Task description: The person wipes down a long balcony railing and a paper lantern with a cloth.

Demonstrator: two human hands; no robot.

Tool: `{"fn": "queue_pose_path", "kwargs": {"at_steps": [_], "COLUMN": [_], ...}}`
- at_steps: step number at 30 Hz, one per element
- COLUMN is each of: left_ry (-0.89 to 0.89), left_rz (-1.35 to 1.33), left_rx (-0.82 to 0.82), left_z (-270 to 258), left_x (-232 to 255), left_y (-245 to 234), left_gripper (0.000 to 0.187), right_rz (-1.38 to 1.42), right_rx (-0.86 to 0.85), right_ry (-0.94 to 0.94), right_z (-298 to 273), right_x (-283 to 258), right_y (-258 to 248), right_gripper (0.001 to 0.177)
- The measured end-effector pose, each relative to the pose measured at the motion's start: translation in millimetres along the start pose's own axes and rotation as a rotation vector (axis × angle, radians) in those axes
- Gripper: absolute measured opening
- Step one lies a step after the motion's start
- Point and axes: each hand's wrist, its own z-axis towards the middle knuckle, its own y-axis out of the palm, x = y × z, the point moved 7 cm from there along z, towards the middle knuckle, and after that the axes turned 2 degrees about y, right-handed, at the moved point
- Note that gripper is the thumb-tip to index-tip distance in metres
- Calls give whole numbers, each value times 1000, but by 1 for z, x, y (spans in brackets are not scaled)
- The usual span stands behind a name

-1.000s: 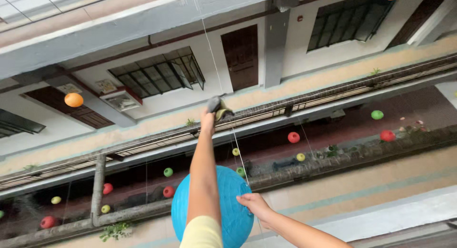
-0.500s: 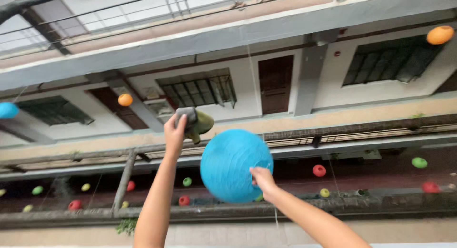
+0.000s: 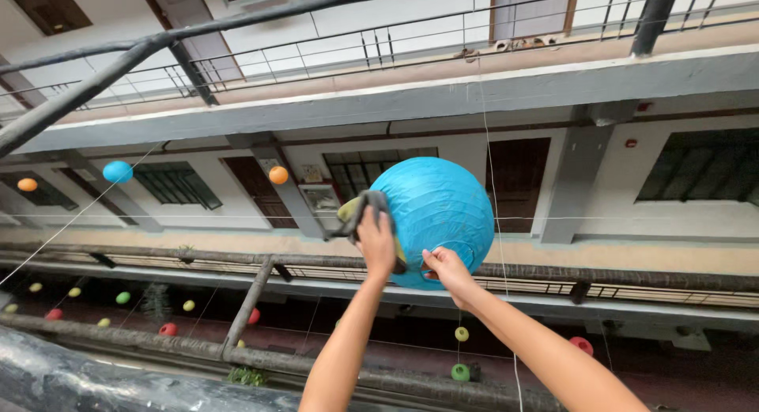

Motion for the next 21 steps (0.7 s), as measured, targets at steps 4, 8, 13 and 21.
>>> {"fn": "queue_pose_path", "kwargs": {"at_steps": [4,8,13,21], "left_ry": [154,449,119,654], "left_rz": [195,123,19,156], "left_rx": [-134,-252,-93,-420], "left_z": [2,-53,23,-36], "left_x": [-10,43,-3,95], "left_y": [31,46,55,50], "left_gripper": [34,45,42,29], "right_rz": [-36,-29,-380,-627], "right_rx": [-79,74,91,175], "right_ry": [41,66,-35,-340], "right_z": [-12,-3,10,51], "right_x": [-25,-46,-28,-47], "right_y": [-5,-18,-39,-63], "right_gripper": [35,23,37,22]}}
